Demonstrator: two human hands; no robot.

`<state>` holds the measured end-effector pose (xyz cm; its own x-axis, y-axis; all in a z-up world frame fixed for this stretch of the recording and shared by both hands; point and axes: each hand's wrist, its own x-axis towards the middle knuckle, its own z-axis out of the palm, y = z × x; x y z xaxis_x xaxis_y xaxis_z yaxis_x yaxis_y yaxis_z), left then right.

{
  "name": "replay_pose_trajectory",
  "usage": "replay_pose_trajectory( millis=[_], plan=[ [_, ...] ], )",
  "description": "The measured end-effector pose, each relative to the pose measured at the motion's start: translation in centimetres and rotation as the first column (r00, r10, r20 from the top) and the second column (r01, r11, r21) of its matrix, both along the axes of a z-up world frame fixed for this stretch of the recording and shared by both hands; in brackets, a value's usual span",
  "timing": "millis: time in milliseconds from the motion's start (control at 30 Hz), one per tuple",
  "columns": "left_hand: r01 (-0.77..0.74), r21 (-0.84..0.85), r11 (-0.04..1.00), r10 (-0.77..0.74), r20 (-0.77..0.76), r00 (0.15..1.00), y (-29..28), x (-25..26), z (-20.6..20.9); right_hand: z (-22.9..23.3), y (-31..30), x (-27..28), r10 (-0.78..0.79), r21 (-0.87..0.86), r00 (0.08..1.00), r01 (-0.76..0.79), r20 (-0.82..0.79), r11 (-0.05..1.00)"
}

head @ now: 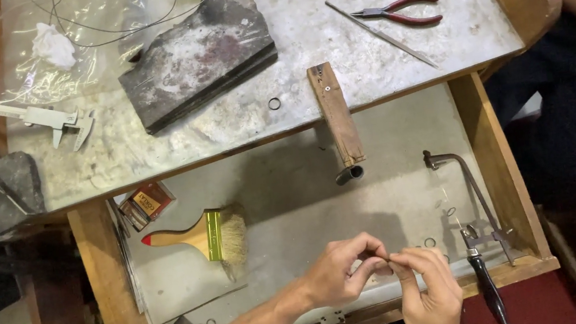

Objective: Cutting metal jump rings from a coil using a jeweler's saw and pliers at a workbench.

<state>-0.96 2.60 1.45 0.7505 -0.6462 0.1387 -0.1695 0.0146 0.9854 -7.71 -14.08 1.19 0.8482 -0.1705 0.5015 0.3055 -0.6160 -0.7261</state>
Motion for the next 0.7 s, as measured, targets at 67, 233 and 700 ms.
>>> replay_pose_trajectory(
  millis=[67,233,700],
  plan=[
    [-0.003,0.003,1.000,0.003,-0.037,0.999,0.1,0.0,0.1,-0.1,0.2,0.0,-0.004,0.009,1.000,0.004,-0.012,1.000],
    [-0.028,-0.004,1.000,0.027,-0.154,0.988,0.0,0.4,0.7,0.3,-0.3,0.5,0.001,-0.015,0.998,-0.002,-0.056,1.000],
    [-0.025,-0.002,1.000,0.025,-0.013,1.000,0.3,0.2,-1.1,-0.3,-0.1,0.4,0.074,-0.005,0.985,-0.076,-0.155,0.997]
  ],
)
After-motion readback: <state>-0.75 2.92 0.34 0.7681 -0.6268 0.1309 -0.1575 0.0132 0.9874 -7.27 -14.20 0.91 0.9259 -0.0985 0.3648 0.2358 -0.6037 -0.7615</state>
